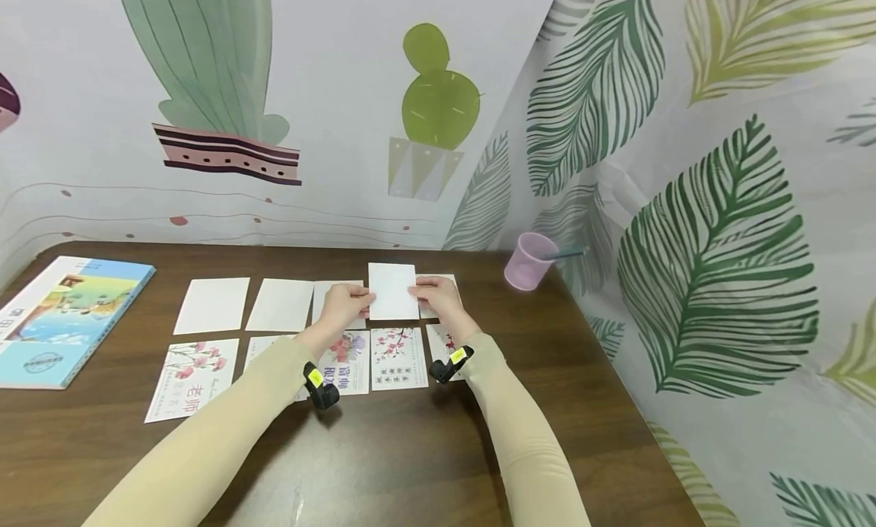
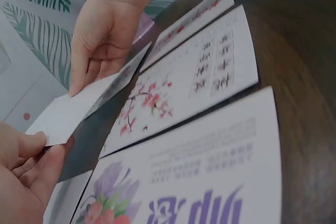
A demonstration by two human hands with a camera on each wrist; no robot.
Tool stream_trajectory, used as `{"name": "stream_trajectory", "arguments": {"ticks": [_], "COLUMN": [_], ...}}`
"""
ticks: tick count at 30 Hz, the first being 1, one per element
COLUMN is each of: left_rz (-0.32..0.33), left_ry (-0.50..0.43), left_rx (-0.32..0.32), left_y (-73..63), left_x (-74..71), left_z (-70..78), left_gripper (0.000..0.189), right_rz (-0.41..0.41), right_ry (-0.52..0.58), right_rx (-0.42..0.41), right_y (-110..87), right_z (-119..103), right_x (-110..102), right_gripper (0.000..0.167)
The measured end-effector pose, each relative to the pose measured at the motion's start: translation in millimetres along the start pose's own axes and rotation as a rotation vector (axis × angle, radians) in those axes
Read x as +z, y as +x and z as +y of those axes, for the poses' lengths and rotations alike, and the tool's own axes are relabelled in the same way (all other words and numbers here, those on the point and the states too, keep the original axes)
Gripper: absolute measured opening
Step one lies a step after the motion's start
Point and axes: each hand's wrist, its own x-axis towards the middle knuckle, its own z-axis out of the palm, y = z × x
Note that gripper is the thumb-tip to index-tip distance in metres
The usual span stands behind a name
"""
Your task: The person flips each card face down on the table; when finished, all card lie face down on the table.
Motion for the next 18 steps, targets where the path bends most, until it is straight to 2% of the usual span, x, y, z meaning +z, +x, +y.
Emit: {"name": "stream_trajectory", "arguments": {"ticks": [8, 13, 18], "left_rz": [0.058, 0.075, 0.095], "left_ry": [0.247, 0.326, 0.376], "left_rx": [0.054, 0.085, 0.095], "left_y": [0.0, -0.6, 2.0], "left_x": [0.2, 1.1, 1.5], "left_z": [-1.4, 0.0, -2.6], "left_gripper": [0.023, 0.018, 0.021], "right_rz": [0.033, 0.075, 0.121], "right_ry": [-0.123, -0.207, -0.315], "right_rx": [-0.016, -0.033, -0.058], "right_y": [5.1, 6.5, 6.9], "right_z": [0.2, -0.6, -0.9], "right_x": [3.2, 5.6, 8.2], "right_gripper": [0.038, 0.035, 0.030]}}
